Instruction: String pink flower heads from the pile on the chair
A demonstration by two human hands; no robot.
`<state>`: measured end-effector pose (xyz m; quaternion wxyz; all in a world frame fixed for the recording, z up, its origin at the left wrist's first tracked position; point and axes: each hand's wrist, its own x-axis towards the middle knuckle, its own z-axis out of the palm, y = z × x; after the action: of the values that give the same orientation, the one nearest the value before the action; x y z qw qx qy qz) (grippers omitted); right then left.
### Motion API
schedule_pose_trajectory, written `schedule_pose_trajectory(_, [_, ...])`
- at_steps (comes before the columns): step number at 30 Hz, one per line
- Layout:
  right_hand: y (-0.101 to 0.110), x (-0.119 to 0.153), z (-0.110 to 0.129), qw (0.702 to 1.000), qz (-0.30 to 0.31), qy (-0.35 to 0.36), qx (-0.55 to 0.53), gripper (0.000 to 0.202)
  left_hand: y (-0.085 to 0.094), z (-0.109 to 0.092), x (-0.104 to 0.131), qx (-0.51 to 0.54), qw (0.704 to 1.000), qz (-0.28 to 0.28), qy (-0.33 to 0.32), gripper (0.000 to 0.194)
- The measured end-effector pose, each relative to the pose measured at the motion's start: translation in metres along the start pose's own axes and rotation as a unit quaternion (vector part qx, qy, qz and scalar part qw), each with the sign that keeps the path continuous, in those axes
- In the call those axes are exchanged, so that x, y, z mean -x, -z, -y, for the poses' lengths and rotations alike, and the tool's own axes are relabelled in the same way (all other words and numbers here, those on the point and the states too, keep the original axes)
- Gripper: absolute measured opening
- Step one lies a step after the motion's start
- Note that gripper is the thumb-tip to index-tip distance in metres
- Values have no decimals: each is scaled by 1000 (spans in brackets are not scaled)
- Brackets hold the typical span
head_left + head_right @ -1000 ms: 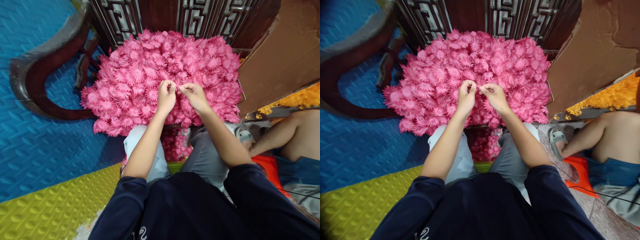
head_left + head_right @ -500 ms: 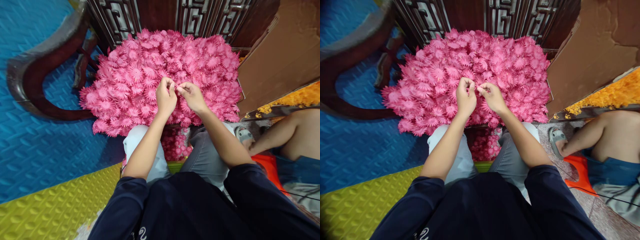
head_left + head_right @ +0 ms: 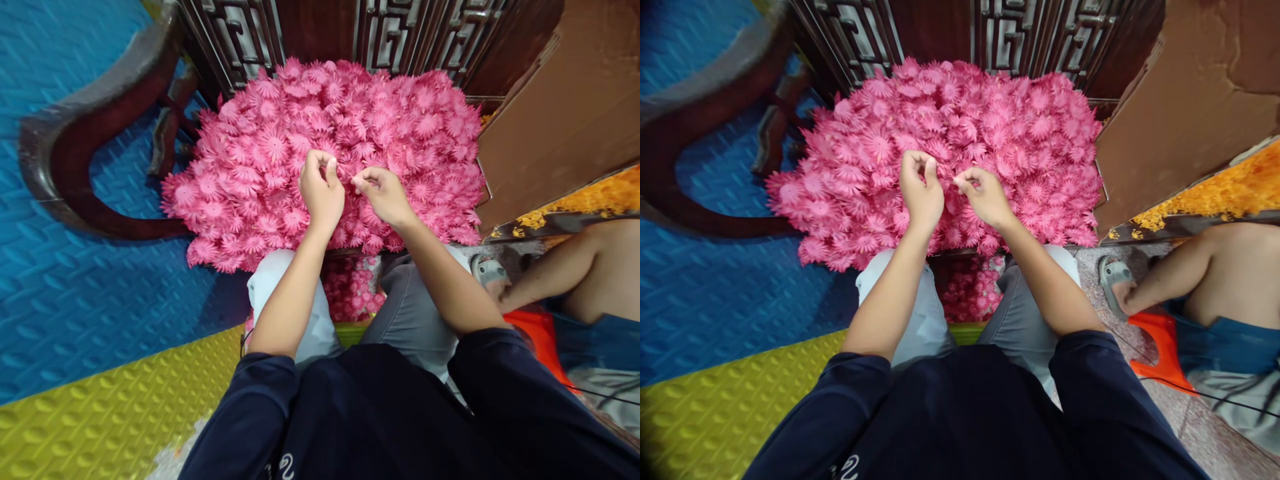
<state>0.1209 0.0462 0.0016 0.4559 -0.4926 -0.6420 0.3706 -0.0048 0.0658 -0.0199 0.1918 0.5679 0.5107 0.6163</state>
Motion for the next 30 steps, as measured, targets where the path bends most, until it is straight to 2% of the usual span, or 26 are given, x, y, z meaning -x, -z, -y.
schedule_pose_trajectory(6, [-4, 0, 5, 999, 40, 21, 7, 24, 0, 1, -2, 0, 996, -89, 16, 22])
schedule_pose_trajectory(11, [-6, -1, 8, 999, 47, 19, 8, 16, 1, 3, -3, 4, 993, -114, 16, 24])
schedule_pose_trajectory(14, [-4, 0, 7, 999, 36, 16, 10, 16, -1, 7, -4, 17, 996, -92, 12, 28])
schedule_pose_trajectory(20, [5, 3, 3, 999, -27, 3, 19, 26, -7, 9, -1, 61, 998, 17, 16, 38])
schedule_pose_trajectory(25, [7, 8, 5, 999, -16, -14, -24, 40, -9, -2, 8, 31, 998, 56, -12, 33])
schedule_pose_trajectory(30, [4, 9, 0, 998, -48, -44, -26, 33, -8, -5, 11, -5, 995, 83, -49, 24])
